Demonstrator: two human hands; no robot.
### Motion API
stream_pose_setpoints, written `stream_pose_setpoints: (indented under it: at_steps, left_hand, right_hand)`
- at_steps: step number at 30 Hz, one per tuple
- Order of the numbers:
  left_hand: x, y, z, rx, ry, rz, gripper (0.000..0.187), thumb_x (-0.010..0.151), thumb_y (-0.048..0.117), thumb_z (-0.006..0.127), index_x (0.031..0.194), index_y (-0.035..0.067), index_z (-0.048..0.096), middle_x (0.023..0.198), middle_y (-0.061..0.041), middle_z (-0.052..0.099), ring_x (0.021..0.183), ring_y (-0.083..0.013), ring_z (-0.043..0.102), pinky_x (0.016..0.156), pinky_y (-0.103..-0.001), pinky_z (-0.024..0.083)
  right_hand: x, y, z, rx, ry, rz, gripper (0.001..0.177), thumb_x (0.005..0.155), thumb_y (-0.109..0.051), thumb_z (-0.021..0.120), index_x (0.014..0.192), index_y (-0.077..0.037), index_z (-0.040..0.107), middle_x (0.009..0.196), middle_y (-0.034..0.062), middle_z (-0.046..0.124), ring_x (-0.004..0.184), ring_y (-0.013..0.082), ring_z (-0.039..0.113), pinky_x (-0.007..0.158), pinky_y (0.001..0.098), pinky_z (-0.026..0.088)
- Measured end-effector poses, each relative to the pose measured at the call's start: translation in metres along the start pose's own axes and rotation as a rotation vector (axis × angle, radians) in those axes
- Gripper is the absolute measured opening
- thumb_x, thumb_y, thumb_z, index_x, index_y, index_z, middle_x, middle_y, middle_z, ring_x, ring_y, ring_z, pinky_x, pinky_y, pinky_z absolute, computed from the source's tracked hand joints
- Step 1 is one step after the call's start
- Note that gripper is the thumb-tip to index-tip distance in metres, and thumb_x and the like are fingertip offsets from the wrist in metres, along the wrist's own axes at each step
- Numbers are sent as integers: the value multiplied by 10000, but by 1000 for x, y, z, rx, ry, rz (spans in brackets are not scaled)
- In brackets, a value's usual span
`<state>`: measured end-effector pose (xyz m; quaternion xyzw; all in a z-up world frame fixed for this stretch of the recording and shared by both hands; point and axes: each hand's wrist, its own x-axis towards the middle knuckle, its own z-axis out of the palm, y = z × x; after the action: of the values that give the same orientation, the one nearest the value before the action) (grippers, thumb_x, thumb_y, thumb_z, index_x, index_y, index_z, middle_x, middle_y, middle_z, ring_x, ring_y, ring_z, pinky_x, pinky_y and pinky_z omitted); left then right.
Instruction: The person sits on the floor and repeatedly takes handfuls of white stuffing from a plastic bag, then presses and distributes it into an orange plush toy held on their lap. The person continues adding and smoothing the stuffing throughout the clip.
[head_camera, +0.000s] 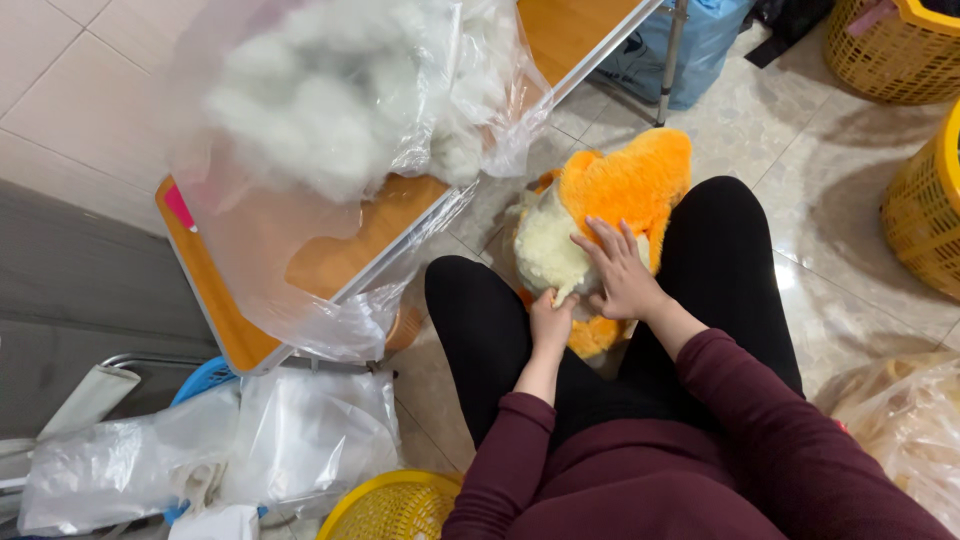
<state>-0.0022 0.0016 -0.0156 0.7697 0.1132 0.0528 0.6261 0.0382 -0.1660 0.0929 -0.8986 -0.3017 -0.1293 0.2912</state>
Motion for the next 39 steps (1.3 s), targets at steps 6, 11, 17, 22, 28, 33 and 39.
stream_pose_setpoints:
  at_steps: [6, 11, 17, 22, 28, 33, 39]
  left_hand:
    - [-8, 25, -4, 64, -54, 47, 250, 850, 215, 742, 918, -18, 684, 759, -166, 717, 664, -218, 671, 655, -366, 519]
    - [-21, 39, -10, 90, -177, 284, 283, 845, 213, 745, 999, -12, 672, 867, -177, 732, 798, -274, 719, 721, -381, 545]
    - [-16, 28, -5, 77, -85, 137, 269, 835, 209, 746, 953, -24, 681, 820, -173, 737, 729, -257, 713, 698, -370, 541]
    - [-1, 9, 0, -322, 42, -89, 170, 866, 133, 723, 957, -5, 681, 807, -35, 668, 685, -121, 560, 632, -307, 450]
    - [-10, 15, -3, -479, 6, -139, 153, 902, 104, 697, 984, -17, 652, 893, 7, 660, 761, -65, 580, 673, -246, 463]
    - [-11, 23, -5, -518, -68, -156, 302, 845, 102, 690, 1126, -10, 683, 954, -43, 702, 802, -124, 642, 698, -267, 507]
    - [-2, 7, -10, -589, 60, -155, 273, 851, 101, 698, 1075, -52, 673, 1008, -69, 714, 904, -160, 646, 840, -301, 506]
  right_hand:
    - [16, -1, 1, -293, -115, 61, 1050, 634, -264, 775, 1567, -158, 304, 1613, 151, 327, 1531, 350, 210, 1245, 588, 79]
    - [31, 29, 25, -718, -13, 69, 794, 859, -164, 621, 1593, -260, 333, 1611, 71, 400, 1520, 312, 294, 1258, 527, 162]
    - [36, 22, 33, -567, -114, 99, 765, 883, -123, 595, 1603, -217, 355, 1624, 70, 399, 1516, 315, 322, 1244, 477, 241]
    - [38, -5, 2, -218, -355, 137, 1057, 683, -342, 798, 1582, -166, 270, 1667, 195, 201, 1506, 416, 141, 1207, 545, 129]
    - [49, -7, 8, -512, -503, 108, 950, 800, -326, 723, 1590, -105, 245, 1644, 191, 196, 1519, 412, 149, 1212, 532, 148]
    - [57, 19, 33, -631, -355, -34, 418, 991, -157, 558, 1408, -123, 563, 1407, 75, 557, 1338, 291, 510, 1160, 433, 362]
    - [55, 6, 39, -486, -210, -34, 572, 832, -183, 665, 1395, -128, 580, 1357, 90, 565, 1281, 304, 512, 1165, 450, 346]
